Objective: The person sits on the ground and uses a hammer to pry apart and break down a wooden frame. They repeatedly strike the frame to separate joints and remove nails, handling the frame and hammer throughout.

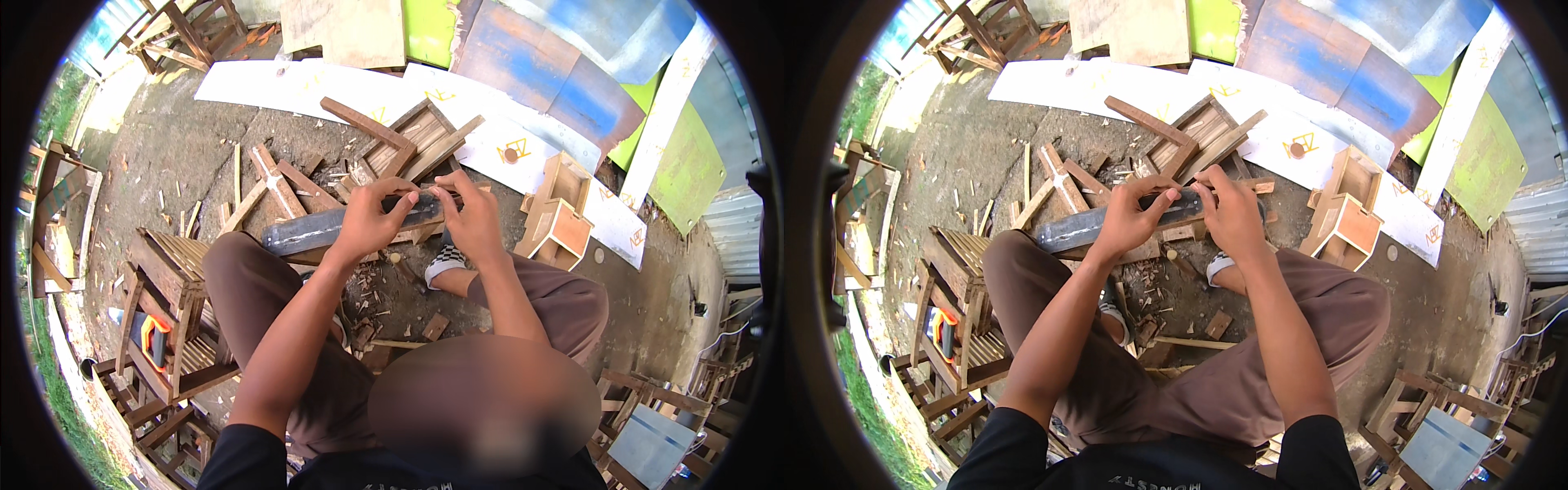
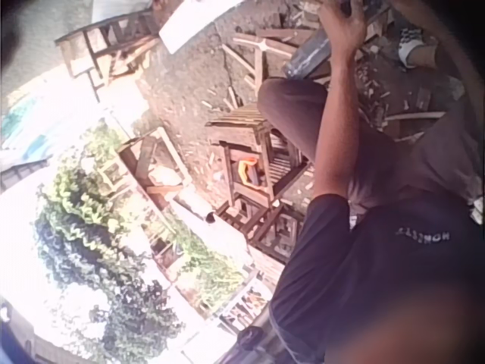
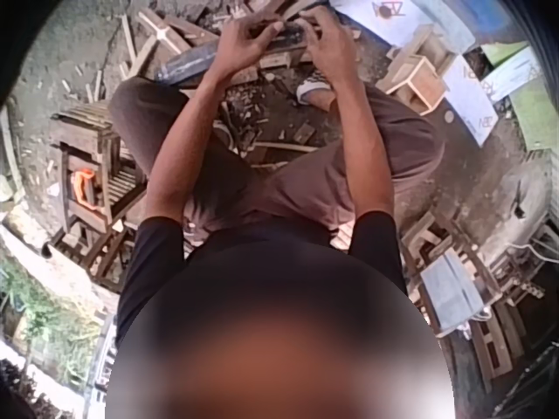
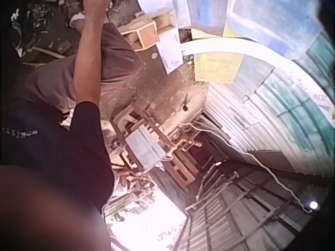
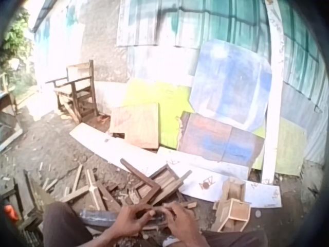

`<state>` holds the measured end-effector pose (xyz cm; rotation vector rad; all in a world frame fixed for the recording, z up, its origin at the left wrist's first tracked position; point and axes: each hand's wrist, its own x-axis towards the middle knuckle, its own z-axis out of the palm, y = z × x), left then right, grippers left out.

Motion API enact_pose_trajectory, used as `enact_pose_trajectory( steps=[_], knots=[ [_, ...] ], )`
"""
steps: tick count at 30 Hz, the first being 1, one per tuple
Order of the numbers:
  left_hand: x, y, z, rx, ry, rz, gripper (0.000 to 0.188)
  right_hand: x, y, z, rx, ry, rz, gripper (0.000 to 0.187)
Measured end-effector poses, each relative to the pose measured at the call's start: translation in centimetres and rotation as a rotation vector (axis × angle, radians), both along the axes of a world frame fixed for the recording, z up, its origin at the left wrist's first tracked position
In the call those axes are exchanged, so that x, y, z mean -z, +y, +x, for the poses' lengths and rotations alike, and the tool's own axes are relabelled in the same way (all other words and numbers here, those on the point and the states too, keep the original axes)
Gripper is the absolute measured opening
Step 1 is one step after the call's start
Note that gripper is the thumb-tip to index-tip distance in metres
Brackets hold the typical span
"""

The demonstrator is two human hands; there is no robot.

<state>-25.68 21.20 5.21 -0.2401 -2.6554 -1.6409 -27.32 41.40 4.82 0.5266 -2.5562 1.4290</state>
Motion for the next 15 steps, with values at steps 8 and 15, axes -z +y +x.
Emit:
enact_pose_trajectory(
  steps=[8, 15],
  knots=[
    [0.6, 0.5, -2.2, 0.043, 0.000, 0.053, 0.022, -0.6, -0.2, -0.1, -0.021, -0.011, -0.070, 0.017],
    [1.4, 1.7, -2.4, 0.015, 0.082, -0.044, 0.017, -0.4, -0.2, -0.3, -0.015, -0.062, -0.082, 0.017]
  ],
)
